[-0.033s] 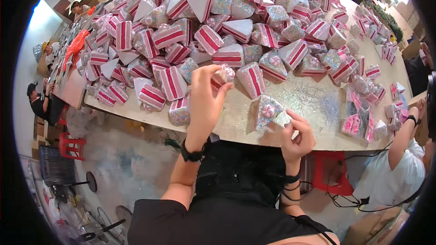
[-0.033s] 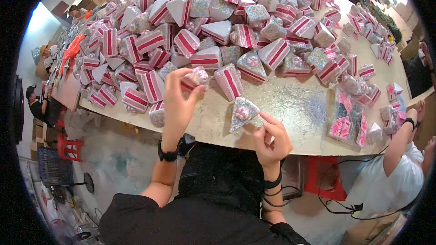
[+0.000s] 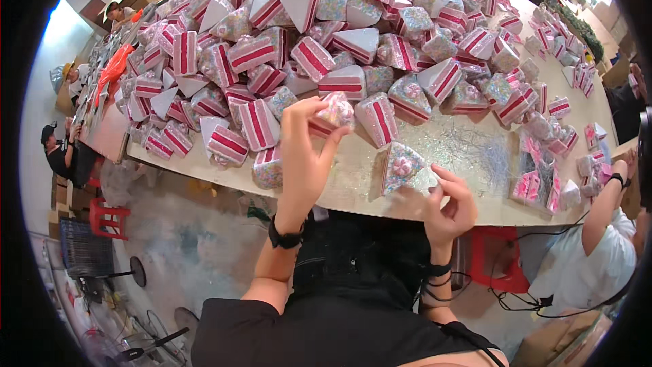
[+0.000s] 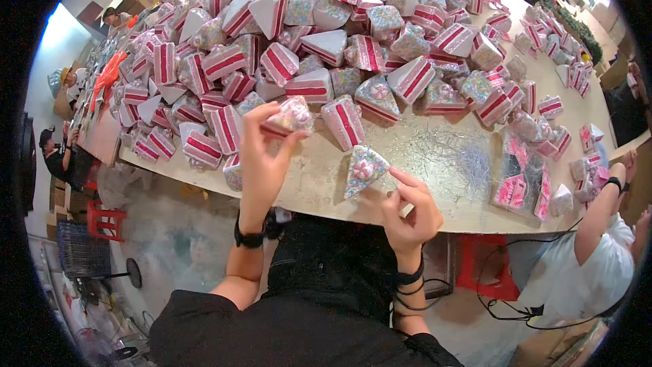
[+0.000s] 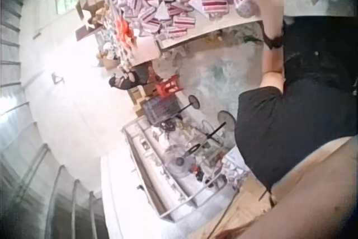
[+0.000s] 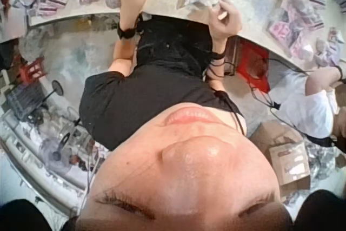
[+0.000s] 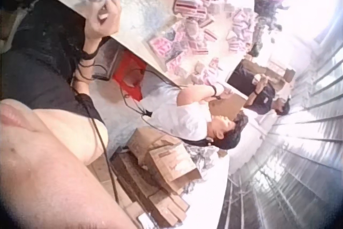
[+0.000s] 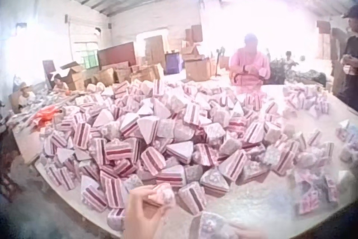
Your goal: Attach pink tags to cake-shaped foam products and place them into plastic bags.
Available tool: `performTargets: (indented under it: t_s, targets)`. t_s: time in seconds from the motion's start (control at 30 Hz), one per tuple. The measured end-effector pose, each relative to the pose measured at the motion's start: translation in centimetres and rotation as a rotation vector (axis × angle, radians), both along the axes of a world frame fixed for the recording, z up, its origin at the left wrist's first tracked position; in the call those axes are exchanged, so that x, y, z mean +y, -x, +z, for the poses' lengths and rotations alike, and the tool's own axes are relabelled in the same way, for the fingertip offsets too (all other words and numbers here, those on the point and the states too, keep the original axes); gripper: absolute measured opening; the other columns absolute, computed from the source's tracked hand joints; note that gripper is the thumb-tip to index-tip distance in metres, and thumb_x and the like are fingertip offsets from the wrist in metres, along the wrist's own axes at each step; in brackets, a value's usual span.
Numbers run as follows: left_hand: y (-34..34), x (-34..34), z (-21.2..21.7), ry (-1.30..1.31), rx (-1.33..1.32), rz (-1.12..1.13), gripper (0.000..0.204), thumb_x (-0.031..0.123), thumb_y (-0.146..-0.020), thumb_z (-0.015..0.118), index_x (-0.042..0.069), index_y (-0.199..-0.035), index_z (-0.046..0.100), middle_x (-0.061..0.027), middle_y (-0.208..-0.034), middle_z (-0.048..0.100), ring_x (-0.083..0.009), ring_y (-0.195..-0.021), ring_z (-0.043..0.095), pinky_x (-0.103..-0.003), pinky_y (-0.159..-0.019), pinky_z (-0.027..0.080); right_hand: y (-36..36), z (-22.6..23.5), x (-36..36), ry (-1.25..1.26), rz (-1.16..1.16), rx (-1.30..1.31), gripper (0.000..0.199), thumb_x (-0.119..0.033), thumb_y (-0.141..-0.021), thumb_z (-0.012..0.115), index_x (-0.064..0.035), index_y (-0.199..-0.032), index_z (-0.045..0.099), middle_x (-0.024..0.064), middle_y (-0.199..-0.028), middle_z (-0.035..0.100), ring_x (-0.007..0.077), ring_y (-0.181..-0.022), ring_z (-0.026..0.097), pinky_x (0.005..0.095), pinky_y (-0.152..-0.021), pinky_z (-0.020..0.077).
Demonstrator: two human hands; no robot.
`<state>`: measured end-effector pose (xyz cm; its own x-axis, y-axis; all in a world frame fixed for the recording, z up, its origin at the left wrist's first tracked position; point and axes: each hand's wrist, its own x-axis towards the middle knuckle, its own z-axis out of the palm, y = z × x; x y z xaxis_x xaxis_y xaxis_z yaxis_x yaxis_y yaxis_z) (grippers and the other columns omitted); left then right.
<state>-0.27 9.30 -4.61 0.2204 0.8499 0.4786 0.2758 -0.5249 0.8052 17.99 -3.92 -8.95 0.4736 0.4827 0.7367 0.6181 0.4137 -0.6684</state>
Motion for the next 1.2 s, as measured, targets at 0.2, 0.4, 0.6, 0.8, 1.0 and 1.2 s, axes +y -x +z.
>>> performTargets:
  t_s: [0.2,0.4,0.6,0.8,1.0,1.2]
  targets:
    - [-1.1,-3.0,1.1,-0.234,-0.328,-0.266,0.059,0.009,-0.076,0.08,0.008,-0.115,0.036,-0.0253,-0.131,0.046,-0.0394,-0.126,0.047,-0.049,-0.103,0.044,1.2,7.7,1.4,-0.031,0.419,0.176,0.018,0.016,-0.071,0.059,0.0053,-0.087,0.058,0.0285,-0.098,0.068,0.0224,-0.083,0.068,0.0294,-0.07,0.0527]
    - [-1.4,-3.6,1.1,-0.376,-0.373,-0.27,0.057,0.005,-0.072,0.082,0.011,-0.109,0.038,-0.026,-0.129,0.043,-0.0499,-0.126,0.045,-0.052,-0.102,0.046,2.2,8.9,2.1,0.053,0.486,0.133,0.018,0.014,-0.068,0.061,0.0037,-0.083,0.06,0.0267,-0.1,0.069,0.0189,-0.082,0.067,0.0277,-0.069,0.052]
    - [-0.8,-3.7,1.1,-0.44,-0.341,-0.246,0.059,0.001,-0.07,0.082,0.013,-0.108,0.038,-0.025,-0.127,0.044,-0.051,-0.125,0.045,-0.053,-0.101,0.047,3.4,9.0,1.9,0.118,0.395,0.096,0.02,0.013,-0.066,0.064,0.0025,-0.082,0.061,0.0209,-0.091,0.07,0.0211,-0.083,0.069,0.0294,-0.065,0.0529]
    - [-0.2,-4.4,1.0,-0.486,-0.321,-0.188,0.058,0.006,-0.071,0.083,0.013,-0.108,0.038,-0.0238,-0.127,0.045,-0.0506,-0.124,0.046,-0.055,-0.102,0.045,4.2,8.5,2.0,-0.02,0.371,-0.058,0.023,0.014,-0.064,0.065,0.0022,-0.083,0.062,0.0114,-0.073,0.063,0.03,-0.087,0.071,0.0305,-0.064,0.0529]
    - [0.0,-5.3,1.1,-0.534,-0.259,-0.127,0.056,0.012,-0.073,0.082,0.014,-0.107,0.037,-0.0219,-0.125,0.046,-0.0494,-0.124,0.047,-0.056,-0.102,0.045,4.7,8.8,0.7,0.073,0.386,0.031,0.023,0.013,-0.064,0.066,0.0024,-0.084,0.062,0.0156,-0.08,0.067,0.0242,-0.083,0.07,0.0285,-0.063,0.053]
    - [0.2,-6.0,1.3,-0.555,-0.21,-0.101,0.056,0.012,-0.073,0.083,0.015,-0.106,0.038,-0.0211,-0.123,0.047,-0.0497,-0.124,0.047,-0.055,-0.101,0.047,4.7,8.2,0.7,0.005,0.375,0.0,0.022,0.013,-0.065,0.067,0.0031,-0.084,0.062,0.017,-0.084,0.069,0.0217,-0.081,0.07,0.0279,-0.063,0.0533]
